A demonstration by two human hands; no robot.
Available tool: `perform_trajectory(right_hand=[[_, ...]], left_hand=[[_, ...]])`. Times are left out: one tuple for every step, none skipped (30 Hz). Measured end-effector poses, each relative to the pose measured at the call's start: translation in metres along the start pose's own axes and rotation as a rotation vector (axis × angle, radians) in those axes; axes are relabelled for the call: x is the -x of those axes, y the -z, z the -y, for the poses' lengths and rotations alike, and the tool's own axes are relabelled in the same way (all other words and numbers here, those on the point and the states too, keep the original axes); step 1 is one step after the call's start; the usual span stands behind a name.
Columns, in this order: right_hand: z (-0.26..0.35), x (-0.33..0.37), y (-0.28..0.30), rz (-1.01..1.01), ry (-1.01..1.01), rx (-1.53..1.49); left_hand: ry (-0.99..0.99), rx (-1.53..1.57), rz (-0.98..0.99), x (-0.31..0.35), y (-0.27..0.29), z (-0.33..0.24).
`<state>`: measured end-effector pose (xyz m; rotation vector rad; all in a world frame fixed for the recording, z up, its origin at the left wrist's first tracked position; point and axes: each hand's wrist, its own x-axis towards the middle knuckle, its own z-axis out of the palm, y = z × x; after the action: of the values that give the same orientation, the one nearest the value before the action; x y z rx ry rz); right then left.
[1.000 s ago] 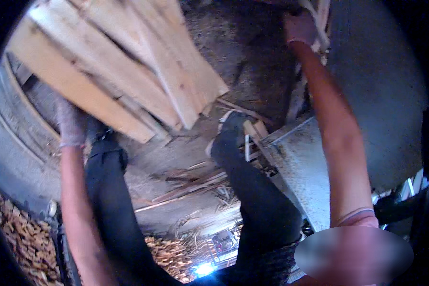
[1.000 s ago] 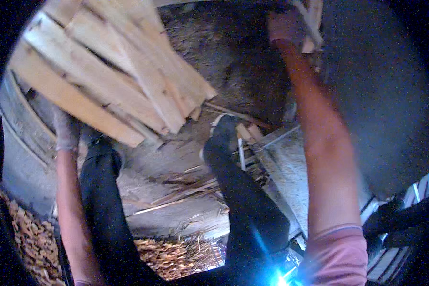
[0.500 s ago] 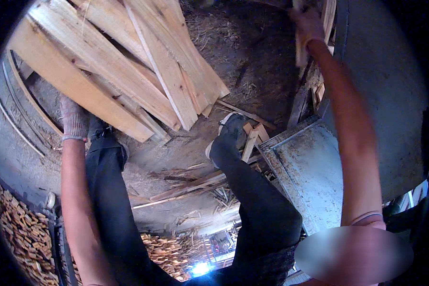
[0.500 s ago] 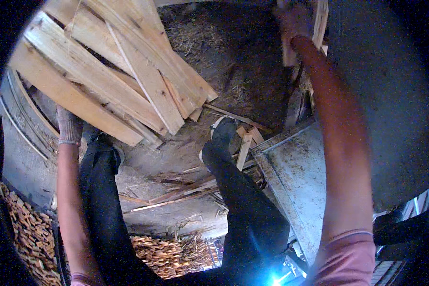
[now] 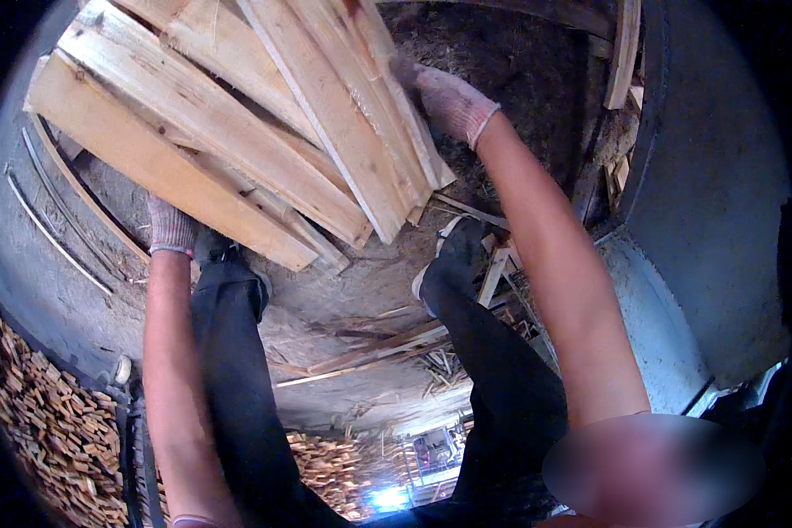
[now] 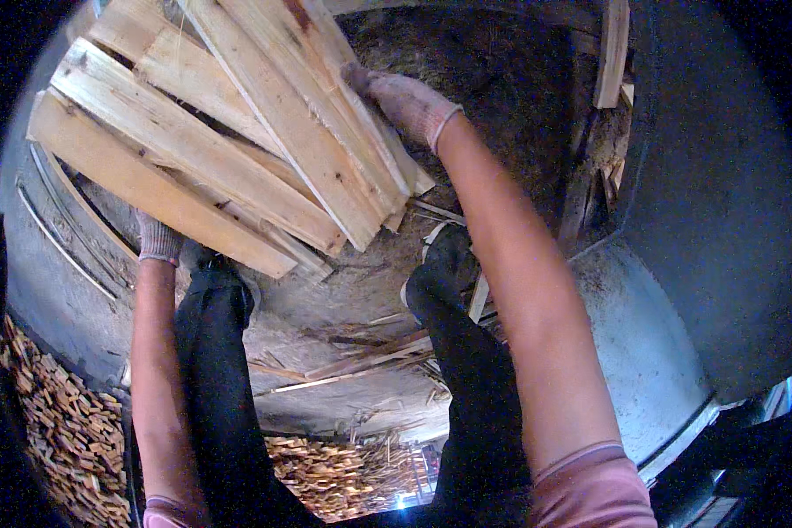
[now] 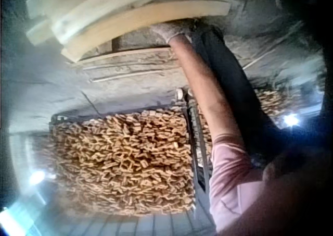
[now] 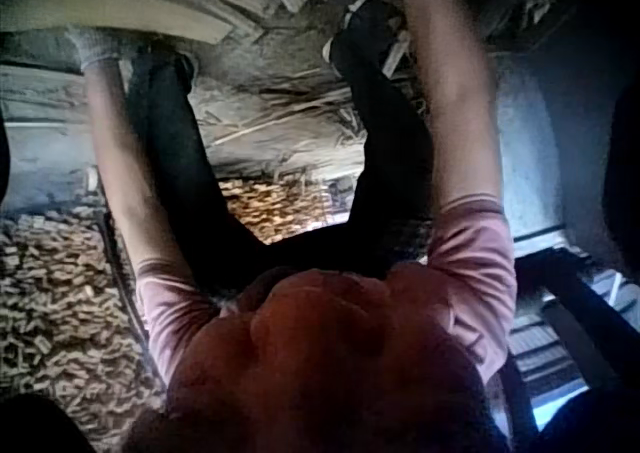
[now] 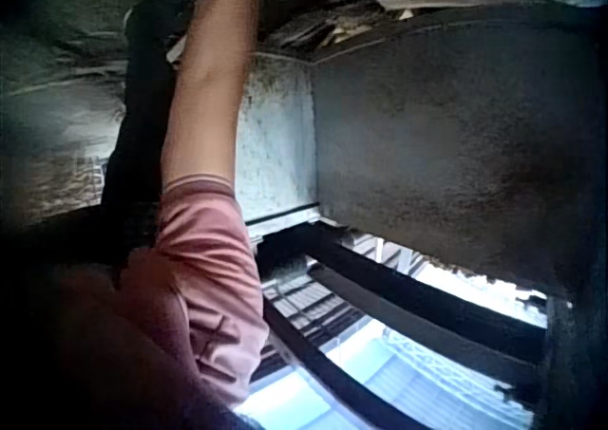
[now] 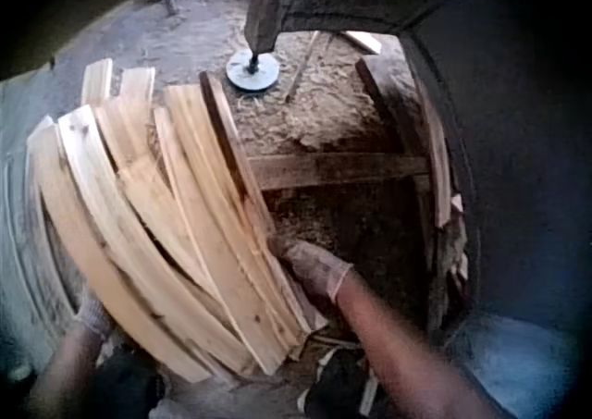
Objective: The person gathers loose wooden planks from the floor of a lumber processing facility and stacks them into neat piles. They repeatedly bend down to pick up the wood, align the pieces, and place them onto a growing stack next to a conveyor belt system.
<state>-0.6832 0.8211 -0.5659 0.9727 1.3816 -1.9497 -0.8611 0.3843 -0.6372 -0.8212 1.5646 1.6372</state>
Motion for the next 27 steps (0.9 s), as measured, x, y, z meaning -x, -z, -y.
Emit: perform_trajectory(right_hand=[[-0.004,-0.002,0.002,0.014,-0.008,0.023],[-0.013,-0.006,0.005,0.028,-0.015,0.047],[-0.013,-0.01,0.006,0.049,-0.017,0.073],[-0.005,-0.004,-0.008,0.026,0.15,0.046],[0.002,0.004,-0.021,-0.145,0.104,0.237],[0.01,0.017,-0.034,-0.242,0.067,0.254],[0.016,0.02,-0.046,-0.327,0.037,0.269],[0.017,0.018,-0.049,-0.382,0.023,0.277],[0.015,0.015,-0.058,-0.423,0.013,0.287],[0.015,0.013,-0.063,-0.475,-0.006,0.293],[0.014,0.012,-0.069,-0.491,0.009,0.332],[0.013,0.015,-0.075,-0.511,0.014,0.372],[0.012,0.018,-0.078,-0.532,0.019,0.412],[0.007,0.018,-0.077,-0.546,0.014,0.428],[0.005,0.015,-0.077,-0.556,0.015,0.445],[0.004,0.014,-0.077,-0.566,0.015,0.463],[0.002,0.015,-0.075,-0.515,0.037,0.455],[0.012,0.017,-0.077,-0.448,0.075,0.453],[0.015,0.022,-0.073,-0.4,0.097,0.449],[0.012,0.021,-0.067,-0.35,0.087,0.469],[0.004,0.018,-0.055,-0.31,0.069,0.485],[0.003,0.019,-0.05,-0.263,0.056,0.505],[0.001,0.021,-0.045,-0.237,0.07,0.459],[0.005,0.022,-0.044,-0.204,0.092,0.415],[0.007,0.022,-0.043,-0.169,0.113,0.372],[-0.001,0.013,-0.034,-0.133,0.181,0.317],[-0.014,-0.002,-0.018,-0.108,0.247,0.257]], left_hand=[[0.027,0.014,-0.023,-0.002,-0.005,-0.001],[0.055,0.028,-0.045,-0.002,-0.011,0.0],[0.04,-0.005,-0.048,-0.002,-0.015,0.003],[0.059,-0.005,-0.067,0.005,-0.021,0.003],[0.073,-0.001,-0.084,0.009,-0.028,0.002],[0.124,0.034,-0.095,0.022,-0.046,0.001],[0.166,0.069,-0.117,0.029,-0.052,-0.004],[0.158,0.082,-0.071,0.024,-0.048,-0.002],[0.144,0.099,-0.037,0.019,-0.03,0.006],[0.142,0.1,-0.031,0.016,-0.028,0.007],[0.14,0.101,-0.026,0.013,-0.025,0.007],[0.15,0.089,-0.055,0.014,-0.031,0.009],[0.163,0.086,-0.071,0.015,-0.036,0.008],[0.172,0.085,-0.086,0.015,-0.041,0.007],[0.179,0.094,-0.092,0.012,-0.039,0.006],[0.185,0.104,-0.099,0.011,-0.039,0.005],[0.185,0.111,-0.061,0.005,-0.034,0.007],[0.168,0.128,-0.037,-0.002,-0.01,0.007],[0.168,0.138,0.004,-0.004,-0.009,0.007],[0.171,0.116,-0.022,-0.003,-0.006,0.009],[0.183,0.09,-0.04,0.003,-0.02,0.006],[0.189,0.068,-0.063,0.005,-0.024,0.006],[0.188,0.052,-0.049,0.007,-0.026,0.005],[0.179,0.04,-0.042,0.005,-0.021,0.003],[0.17,0.029,-0.036,0.004,-0.016,0.001],[0.158,0.027,-0.025,0.003,-0.011,0.0],[0.151,0.019,-0.003,0.0,-0.01,-0.002]])
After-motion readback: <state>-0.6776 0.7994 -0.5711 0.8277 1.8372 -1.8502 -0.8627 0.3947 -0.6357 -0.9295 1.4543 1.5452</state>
